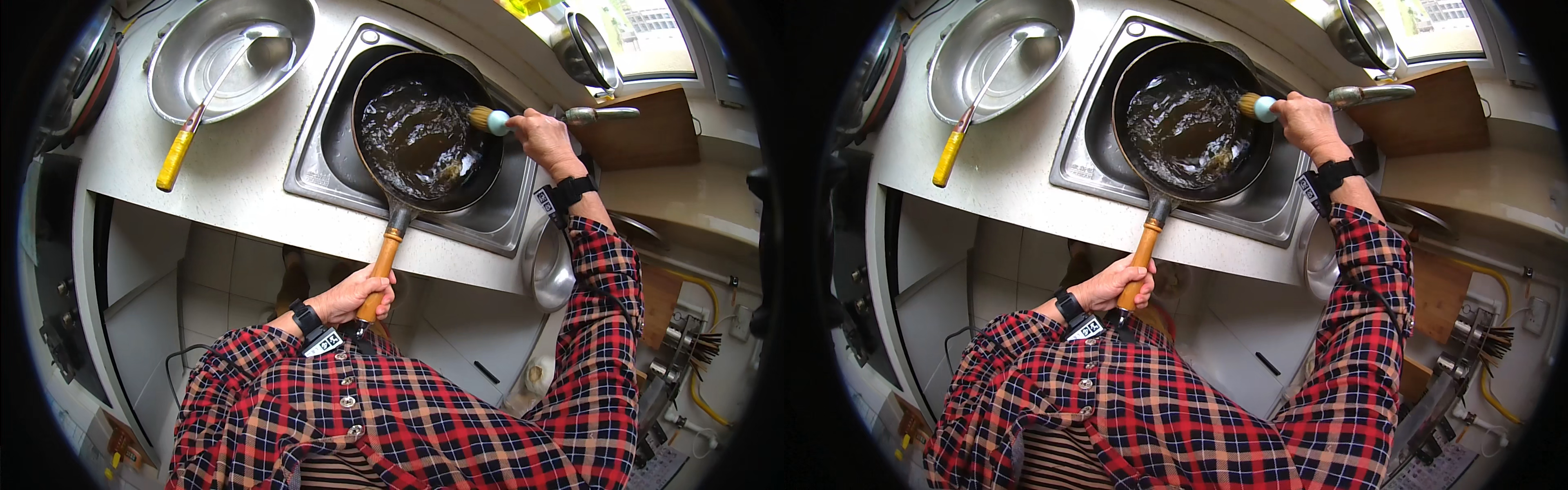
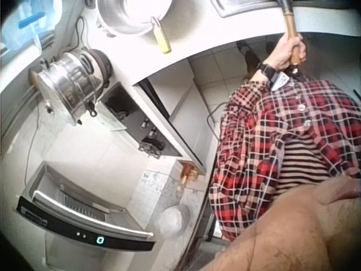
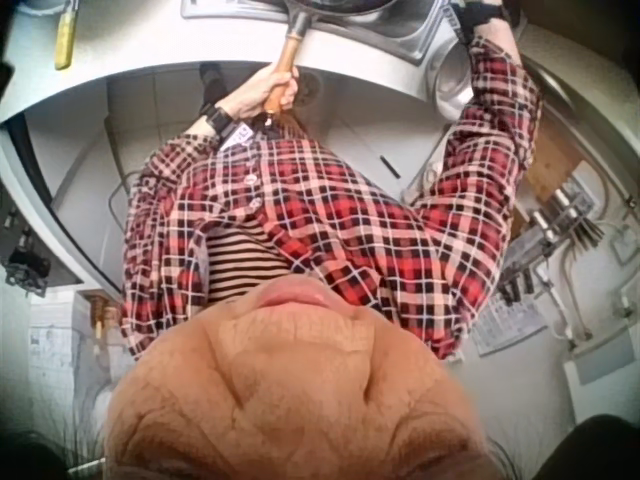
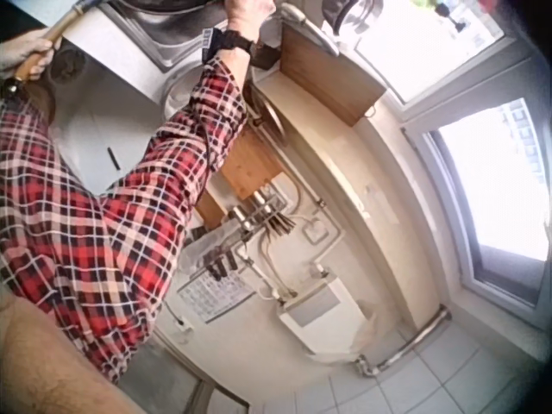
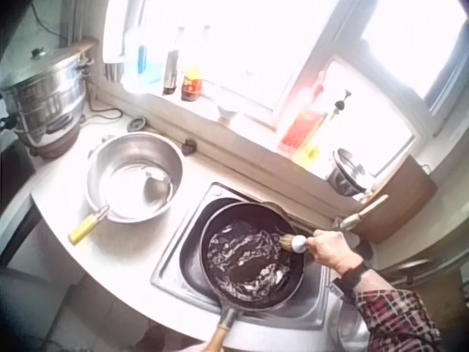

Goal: The person transfers cooked green peppers from a wok into a white bowl using a ladle. Then the person washes the wok and ladle in the sink using a brush and running water, and places the cleaned wok back on the stove.

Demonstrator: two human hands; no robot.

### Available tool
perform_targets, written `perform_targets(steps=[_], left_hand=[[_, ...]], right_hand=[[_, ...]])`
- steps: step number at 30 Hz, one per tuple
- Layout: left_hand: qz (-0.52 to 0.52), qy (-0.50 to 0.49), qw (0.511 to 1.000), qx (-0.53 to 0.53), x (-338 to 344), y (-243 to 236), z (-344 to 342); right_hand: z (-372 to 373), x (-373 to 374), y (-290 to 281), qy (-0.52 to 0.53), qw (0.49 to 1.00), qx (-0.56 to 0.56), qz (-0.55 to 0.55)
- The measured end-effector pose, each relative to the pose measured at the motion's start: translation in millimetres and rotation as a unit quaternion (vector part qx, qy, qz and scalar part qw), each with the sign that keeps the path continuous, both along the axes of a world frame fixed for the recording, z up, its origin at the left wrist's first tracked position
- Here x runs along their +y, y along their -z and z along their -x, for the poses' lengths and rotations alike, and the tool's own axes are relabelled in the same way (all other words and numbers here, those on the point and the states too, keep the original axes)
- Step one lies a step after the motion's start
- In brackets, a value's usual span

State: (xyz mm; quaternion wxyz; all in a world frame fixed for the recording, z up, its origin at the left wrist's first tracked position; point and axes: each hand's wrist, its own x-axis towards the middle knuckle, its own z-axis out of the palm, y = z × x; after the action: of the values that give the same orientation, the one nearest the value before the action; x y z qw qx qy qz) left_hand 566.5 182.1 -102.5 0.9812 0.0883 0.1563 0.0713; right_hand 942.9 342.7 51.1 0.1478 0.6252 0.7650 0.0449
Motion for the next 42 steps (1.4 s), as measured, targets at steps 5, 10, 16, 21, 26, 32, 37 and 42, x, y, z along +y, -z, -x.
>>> perform_targets(steps=[5, 10, 16, 21, 26, 32, 37, 42], left_hand=[[0.014, -0.007, 1.0, -0.013, -1, 0, -1], [0.016, 0.001, 1.0, -0.008, -1, 1, -1], [-0.05, 0.034, 0.998, 0.017, 4, 4, -1], [-0.115, 0.068, 0.99, 0.051, 11, 2, -1], [-0.076, 0.092, 0.992, 0.047, 14, 0, 2], [-0.037, 0.087, 0.996, 0.006, 14, -1, 0], [-0.064, 0.085, 0.993, 0.04, 13, -3, 0], [-0.06, 0.08, 0.994, 0.033, 12, -2, -1]], right_hand=[[60, -32, -17, -0.034, 0.971, -0.052, 0.232], [126, 2, 20, -0.08, 0.917, 0.353, 0.166], [64, 47, 85, 0.067, 0.956, 0.248, -0.14], [-4, -22, 51, 0.081, 0.991, 0.087, -0.059], [19, -60, -14, 0.002, 0.998, -0.023, 0.058], [117, -37, 10, -0.1, 0.957, 0.232, 0.14], [106, 57, 68, 0.032, 0.938, 0.326, -0.115], [48, -2, 89, 0.213, 0.958, 0.133, -0.139]])
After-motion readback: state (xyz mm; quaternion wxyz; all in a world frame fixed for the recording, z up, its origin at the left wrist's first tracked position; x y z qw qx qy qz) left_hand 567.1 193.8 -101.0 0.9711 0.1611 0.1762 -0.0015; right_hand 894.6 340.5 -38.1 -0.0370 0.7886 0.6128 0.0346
